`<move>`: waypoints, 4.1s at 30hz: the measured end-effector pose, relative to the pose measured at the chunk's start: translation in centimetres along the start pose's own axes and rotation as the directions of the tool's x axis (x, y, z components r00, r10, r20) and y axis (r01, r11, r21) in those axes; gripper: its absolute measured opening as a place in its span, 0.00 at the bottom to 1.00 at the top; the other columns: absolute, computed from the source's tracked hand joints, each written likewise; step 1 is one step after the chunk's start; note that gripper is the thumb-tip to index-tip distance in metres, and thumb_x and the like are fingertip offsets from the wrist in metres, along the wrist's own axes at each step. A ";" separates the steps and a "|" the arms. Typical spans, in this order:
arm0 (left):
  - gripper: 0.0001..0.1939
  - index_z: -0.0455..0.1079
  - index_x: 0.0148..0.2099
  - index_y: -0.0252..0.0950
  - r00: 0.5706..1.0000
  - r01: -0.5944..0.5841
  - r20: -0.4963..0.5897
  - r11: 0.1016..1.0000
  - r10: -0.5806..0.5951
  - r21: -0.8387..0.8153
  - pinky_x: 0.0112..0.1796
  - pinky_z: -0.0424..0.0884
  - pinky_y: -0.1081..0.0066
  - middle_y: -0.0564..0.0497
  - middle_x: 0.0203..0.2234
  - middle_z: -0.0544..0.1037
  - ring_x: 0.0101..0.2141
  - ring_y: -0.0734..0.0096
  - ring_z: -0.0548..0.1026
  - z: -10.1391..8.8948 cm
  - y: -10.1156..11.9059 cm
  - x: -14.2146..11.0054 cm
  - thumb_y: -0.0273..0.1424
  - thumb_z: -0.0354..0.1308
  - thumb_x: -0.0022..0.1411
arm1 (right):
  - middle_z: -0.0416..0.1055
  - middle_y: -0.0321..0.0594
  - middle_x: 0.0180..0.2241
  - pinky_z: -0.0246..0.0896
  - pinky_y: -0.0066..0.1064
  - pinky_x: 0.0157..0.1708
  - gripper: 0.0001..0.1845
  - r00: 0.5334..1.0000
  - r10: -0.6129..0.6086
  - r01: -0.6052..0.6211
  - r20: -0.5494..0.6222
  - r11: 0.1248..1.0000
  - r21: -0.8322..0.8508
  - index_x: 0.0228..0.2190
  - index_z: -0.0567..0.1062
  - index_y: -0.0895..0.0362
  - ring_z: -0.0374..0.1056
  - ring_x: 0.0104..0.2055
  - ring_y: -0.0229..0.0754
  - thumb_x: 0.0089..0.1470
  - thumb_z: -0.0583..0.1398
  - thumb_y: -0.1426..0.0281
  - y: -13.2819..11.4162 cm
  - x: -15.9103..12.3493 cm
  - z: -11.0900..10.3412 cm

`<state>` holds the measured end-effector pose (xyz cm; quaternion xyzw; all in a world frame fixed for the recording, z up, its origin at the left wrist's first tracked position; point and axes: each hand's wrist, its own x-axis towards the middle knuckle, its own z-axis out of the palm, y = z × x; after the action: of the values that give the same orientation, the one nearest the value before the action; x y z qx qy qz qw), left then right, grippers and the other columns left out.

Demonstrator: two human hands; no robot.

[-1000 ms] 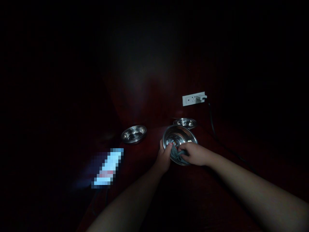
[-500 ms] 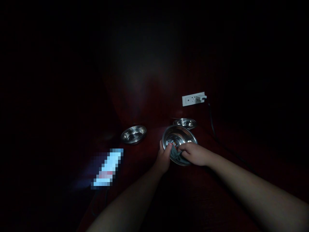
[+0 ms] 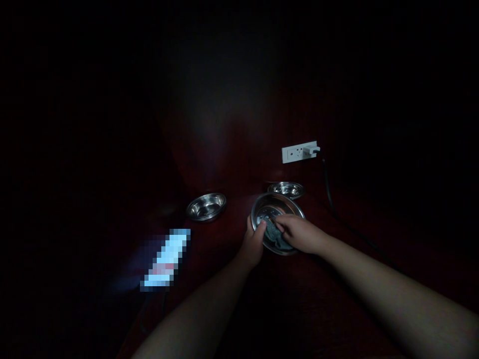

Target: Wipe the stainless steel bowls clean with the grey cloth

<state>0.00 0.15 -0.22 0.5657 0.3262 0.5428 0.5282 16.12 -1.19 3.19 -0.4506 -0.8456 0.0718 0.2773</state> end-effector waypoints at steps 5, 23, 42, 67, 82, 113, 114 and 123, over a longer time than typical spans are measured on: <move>0.23 0.60 0.52 0.36 1.000 0.003 -0.009 1.000 -0.003 -0.011 0.48 0.62 0.64 0.45 0.44 0.73 0.44 0.65 0.71 0.1 -0.2 0.1 0.42 0.52 0.57 | 0.62 0.35 0.22 0.52 0.28 0.31 0.09 0.999 0.002 -0.002 0.040 1.000 0.001 0.19 0.58 0.55 0.60 0.30 0.38 0.39 0.50 0.82 -0.4 0.0 -0.3; 0.23 0.58 0.52 0.37 1.000 0.024 -0.014 0.999 -0.024 -0.026 0.50 0.62 0.64 0.46 0.46 0.72 0.46 0.65 0.70 -0.1 -0.3 0.2 0.42 0.52 0.57 | 0.67 0.37 0.27 0.53 0.29 0.30 0.06 0.994 0.099 -0.098 0.042 0.995 -0.022 0.27 0.63 0.56 0.62 0.30 0.40 0.42 0.57 0.72 -0.7 -0.3 -0.6; 0.24 0.59 0.53 0.37 0.999 0.026 -0.029 0.997 -0.028 -0.066 0.49 0.63 0.64 0.45 0.45 0.73 0.45 0.64 0.71 0.2 -0.1 0.2 0.40 0.53 0.56 | 0.69 0.39 0.29 0.56 0.30 0.32 0.05 0.994 0.050 -0.052 0.093 0.998 0.029 0.30 0.67 0.56 0.64 0.32 0.40 0.45 0.57 0.72 -0.4 -0.5 -0.2; 0.26 0.57 0.54 0.37 0.999 0.045 0.012 0.997 -0.044 -0.062 0.50 0.62 0.62 0.44 0.47 0.71 0.47 0.63 0.69 -0.1 -0.2 0.3 0.40 0.54 0.56 | 0.71 0.43 0.34 0.56 0.34 0.40 0.07 0.995 0.061 -0.047 0.080 0.985 -0.167 0.31 0.70 0.56 0.65 0.40 0.46 0.44 0.58 0.74 0.3 -0.3 -0.3; 0.24 0.59 0.53 0.38 0.998 0.054 -0.006 0.997 -0.055 -0.049 0.49 0.62 0.63 0.45 0.46 0.72 0.46 0.63 0.70 -0.2 -0.3 0.2 0.41 0.55 0.55 | 0.71 0.41 0.32 0.57 0.33 0.39 0.05 0.995 0.069 -0.055 0.075 0.983 -0.173 0.29 0.69 0.55 0.66 0.39 0.45 0.44 0.58 0.73 0.2 -0.3 -0.3; 0.24 0.58 0.54 0.38 1.000 0.025 0.005 0.999 -0.025 -0.037 0.50 0.61 0.62 0.45 0.46 0.72 0.46 0.63 0.70 0.0 0.0 0.1 0.40 0.54 0.56 | 0.71 0.39 0.31 0.58 0.30 0.37 0.06 0.995 0.013 -0.018 0.103 0.999 0.044 0.30 0.72 0.56 0.66 0.35 0.41 0.45 0.58 0.73 0.0 -0.3 0.0; 0.24 0.58 0.54 0.37 0.999 0.034 0.015 0.999 -0.034 -0.042 0.50 0.61 0.62 0.45 0.47 0.71 0.47 0.63 0.69 0.0 0.2 0.1 0.40 0.54 0.56 | 0.71 0.39 0.31 0.58 0.31 0.38 0.06 0.995 0.004 -0.009 0.098 0.999 0.051 0.30 0.72 0.56 0.66 0.35 0.41 0.45 0.58 0.74 0.0 -0.3 0.0; 0.29 0.57 0.55 0.35 0.983 0.100 0.162 0.991 -0.085 -0.089 0.50 0.62 0.59 0.42 0.51 0.68 0.51 0.58 0.66 0.5 1.0 -0.5 0.36 0.59 0.52 | 0.69 0.41 0.33 0.58 0.34 0.42 0.04 0.998 -0.056 0.056 -0.032 0.998 -0.009 0.30 0.72 0.57 0.64 0.40 0.43 0.48 0.58 0.73 -0.4 -0.1 -0.1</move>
<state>0.16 -0.68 0.67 0.5649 0.2826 0.4865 0.6036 16.00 -1.53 3.39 -0.4290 -0.8536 0.0531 0.2908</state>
